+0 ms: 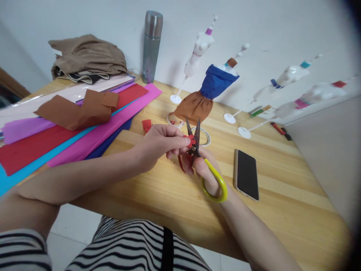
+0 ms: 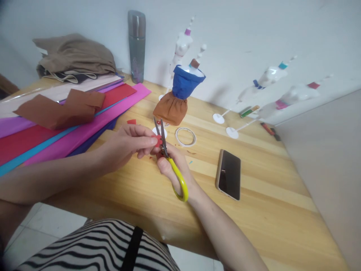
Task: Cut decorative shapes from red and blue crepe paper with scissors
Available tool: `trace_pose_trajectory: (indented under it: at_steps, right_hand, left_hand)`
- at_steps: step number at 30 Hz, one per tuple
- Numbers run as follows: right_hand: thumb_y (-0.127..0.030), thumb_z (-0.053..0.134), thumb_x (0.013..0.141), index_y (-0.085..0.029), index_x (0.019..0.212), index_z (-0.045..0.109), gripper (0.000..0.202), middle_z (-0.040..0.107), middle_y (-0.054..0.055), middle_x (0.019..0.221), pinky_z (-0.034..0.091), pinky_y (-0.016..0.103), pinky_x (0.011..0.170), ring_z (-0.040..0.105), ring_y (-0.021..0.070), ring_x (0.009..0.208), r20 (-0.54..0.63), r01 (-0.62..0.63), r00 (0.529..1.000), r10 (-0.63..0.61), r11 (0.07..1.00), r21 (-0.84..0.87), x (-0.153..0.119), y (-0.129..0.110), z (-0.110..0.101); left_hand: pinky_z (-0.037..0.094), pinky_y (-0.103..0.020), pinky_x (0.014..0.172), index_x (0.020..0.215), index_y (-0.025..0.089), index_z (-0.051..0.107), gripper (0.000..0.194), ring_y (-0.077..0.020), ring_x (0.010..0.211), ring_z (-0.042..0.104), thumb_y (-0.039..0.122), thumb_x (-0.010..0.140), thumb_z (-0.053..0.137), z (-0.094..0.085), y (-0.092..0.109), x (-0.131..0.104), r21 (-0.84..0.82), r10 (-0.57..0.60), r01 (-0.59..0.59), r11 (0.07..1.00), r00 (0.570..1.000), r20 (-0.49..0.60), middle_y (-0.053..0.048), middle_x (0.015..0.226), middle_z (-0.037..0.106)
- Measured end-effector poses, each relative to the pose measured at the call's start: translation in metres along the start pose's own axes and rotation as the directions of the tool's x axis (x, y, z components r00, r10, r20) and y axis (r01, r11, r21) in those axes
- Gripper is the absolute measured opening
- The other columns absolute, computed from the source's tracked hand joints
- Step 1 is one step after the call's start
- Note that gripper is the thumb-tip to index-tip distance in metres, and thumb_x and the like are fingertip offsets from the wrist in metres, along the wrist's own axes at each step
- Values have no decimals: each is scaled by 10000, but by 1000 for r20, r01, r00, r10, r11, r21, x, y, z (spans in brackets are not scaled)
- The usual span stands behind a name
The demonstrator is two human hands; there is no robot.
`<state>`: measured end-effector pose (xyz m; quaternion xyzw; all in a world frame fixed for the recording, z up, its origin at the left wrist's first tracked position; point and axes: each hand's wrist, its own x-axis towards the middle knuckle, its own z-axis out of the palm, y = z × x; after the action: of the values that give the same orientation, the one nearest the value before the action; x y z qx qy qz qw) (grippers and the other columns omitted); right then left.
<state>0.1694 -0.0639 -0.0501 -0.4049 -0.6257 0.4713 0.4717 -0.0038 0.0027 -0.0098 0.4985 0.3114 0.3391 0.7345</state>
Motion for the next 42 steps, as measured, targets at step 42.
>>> trace_pose_trajectory:
  at_steps: [42]
  right_hand:
    - [-757,599,941,-219,1030,642,547,497,-58,648,328,287,472,417,128,480,-26,-60,998,60,998,15,-2,5,0]
  left_hand:
    - [351,-221,498,484,154,578,324,-80,514,490,170,782,705,-4,0,1,27,18,-18,999,1000,3,-17,563,622]
